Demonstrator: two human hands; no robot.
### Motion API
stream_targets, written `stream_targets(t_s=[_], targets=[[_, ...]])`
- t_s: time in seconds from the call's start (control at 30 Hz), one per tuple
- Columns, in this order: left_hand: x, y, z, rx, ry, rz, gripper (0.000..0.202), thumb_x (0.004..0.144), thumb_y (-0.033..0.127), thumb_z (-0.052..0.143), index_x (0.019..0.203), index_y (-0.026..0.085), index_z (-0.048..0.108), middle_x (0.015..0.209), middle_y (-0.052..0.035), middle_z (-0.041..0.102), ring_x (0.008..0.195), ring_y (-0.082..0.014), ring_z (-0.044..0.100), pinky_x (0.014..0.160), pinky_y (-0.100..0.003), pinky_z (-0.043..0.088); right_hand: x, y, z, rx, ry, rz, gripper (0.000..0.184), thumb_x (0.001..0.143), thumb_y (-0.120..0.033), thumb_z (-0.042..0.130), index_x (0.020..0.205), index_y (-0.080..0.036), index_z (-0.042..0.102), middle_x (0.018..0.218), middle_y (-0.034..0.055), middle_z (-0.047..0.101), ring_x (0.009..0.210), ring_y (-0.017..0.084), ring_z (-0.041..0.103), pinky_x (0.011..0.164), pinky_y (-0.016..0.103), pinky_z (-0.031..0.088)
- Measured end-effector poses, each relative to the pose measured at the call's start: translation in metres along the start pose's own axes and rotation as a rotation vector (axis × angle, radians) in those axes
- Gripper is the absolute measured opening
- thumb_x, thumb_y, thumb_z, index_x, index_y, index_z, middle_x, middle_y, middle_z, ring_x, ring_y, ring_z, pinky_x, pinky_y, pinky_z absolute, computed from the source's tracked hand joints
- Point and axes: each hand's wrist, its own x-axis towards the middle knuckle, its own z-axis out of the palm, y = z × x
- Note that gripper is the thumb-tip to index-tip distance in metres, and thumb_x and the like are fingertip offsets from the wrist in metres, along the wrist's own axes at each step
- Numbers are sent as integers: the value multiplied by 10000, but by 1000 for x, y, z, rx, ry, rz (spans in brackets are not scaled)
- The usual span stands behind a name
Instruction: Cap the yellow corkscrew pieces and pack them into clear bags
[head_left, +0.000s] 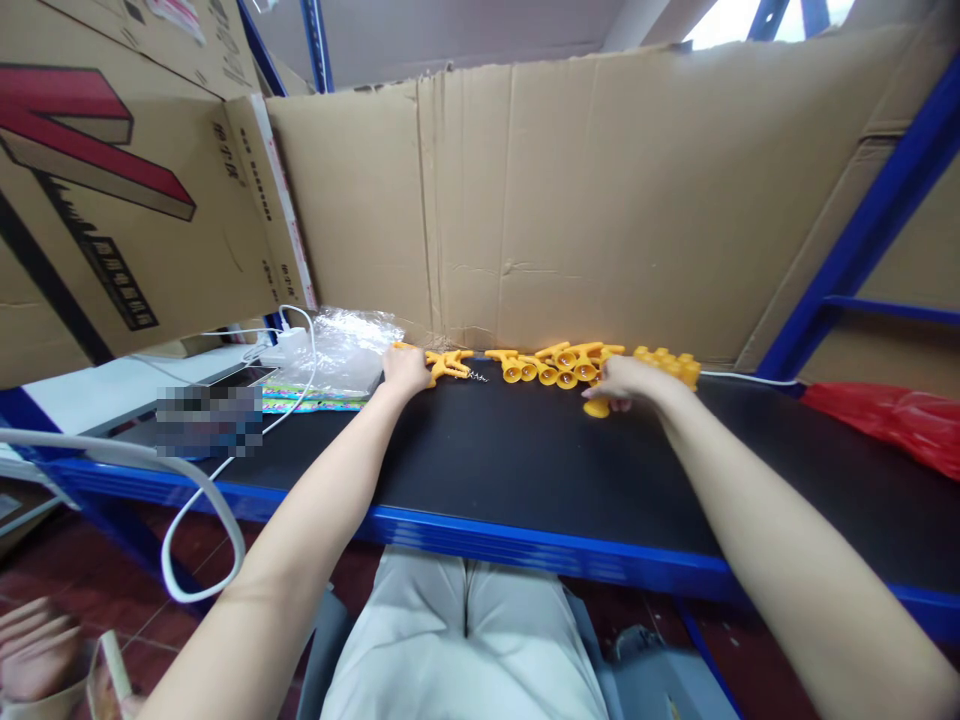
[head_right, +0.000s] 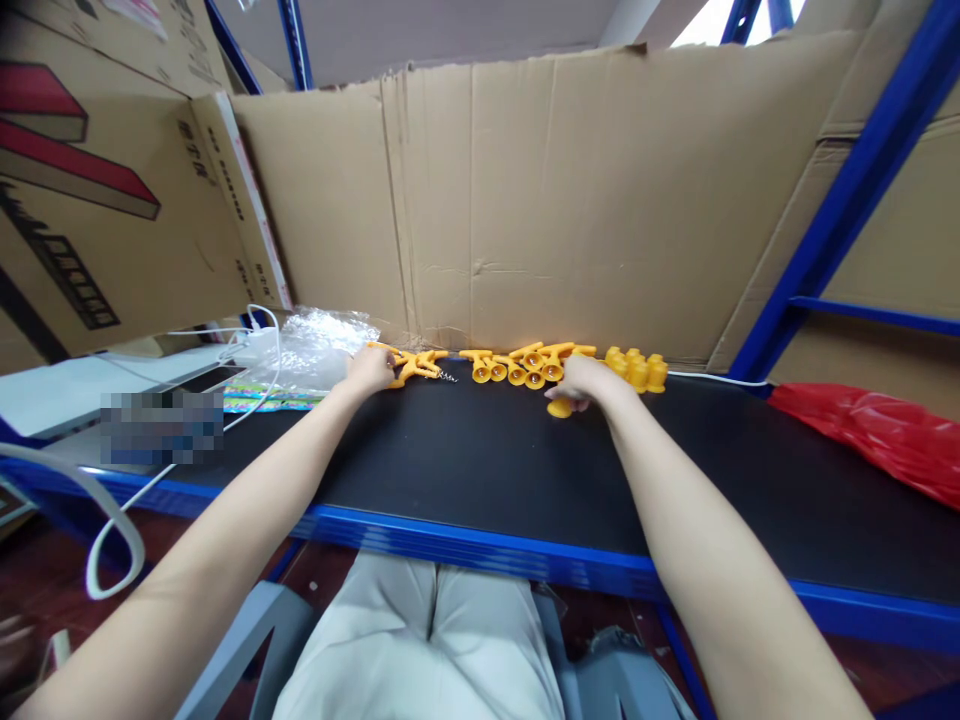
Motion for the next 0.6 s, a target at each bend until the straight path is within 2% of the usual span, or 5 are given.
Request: stream_targets(t_s=[0.1, 0.2, 0.33, 0.47, 0.6], targets=[[3, -5, -8, 38, -31, -101, 228, 684, 269, 562, 886, 189, 632, 962, -120, 637, 982, -283, 541, 874, -442, 367, -11, -26, 1, 24, -1, -46, 309, 652, -417, 660, 655, -108, 646, 586, 126, 624, 594, 219, 607, 616, 339, 460], [3, -7, -8, 57, -87, -154, 334, 658, 350, 602, 947, 183, 607, 1014, -137, 618, 1016, -288, 530, 890, -434, 365, -13, -39, 1, 30, 27, -77, 307, 660, -410, 649, 589, -113, 632, 495, 94, 594, 521, 199, 595, 574, 312, 469], [1, -9, 0, 40, -129, -162, 431, 680, 457, 554, 993, 162, 582, 1141, -175, 543, 1072, -317, 496, 908, -463, 348, -11, -43, 1, 25, 33, -62, 274, 667, -379, 643, 550, -133, 619, 447, 66, 574, 482, 182, 585, 552, 295, 474], [2, -12, 9, 0, -142, -163, 472, 717, 518, 467, 1001, 156, 575, 1088, -200, 570, 1108, -353, 461, 890, -509, 343, -16, -43, 4, 37, 93, -55, 301, 679, -397, 631, 526, -139, 598, 420, 61, 558, 440, 174, 571, 528, 294, 467], [6, -13, 14, -31, -182, -193, 515, 701, 559, 449, 1028, 179, 564, 1109, -188, 573, 1087, -347, 484, 884, -516, 345, -18, -40, 14, 43, 144, -57, 339, 677, -443, 614, 525, -144, 567, 400, 48, 542, 402, 154, 543, 492, 281, 453]])
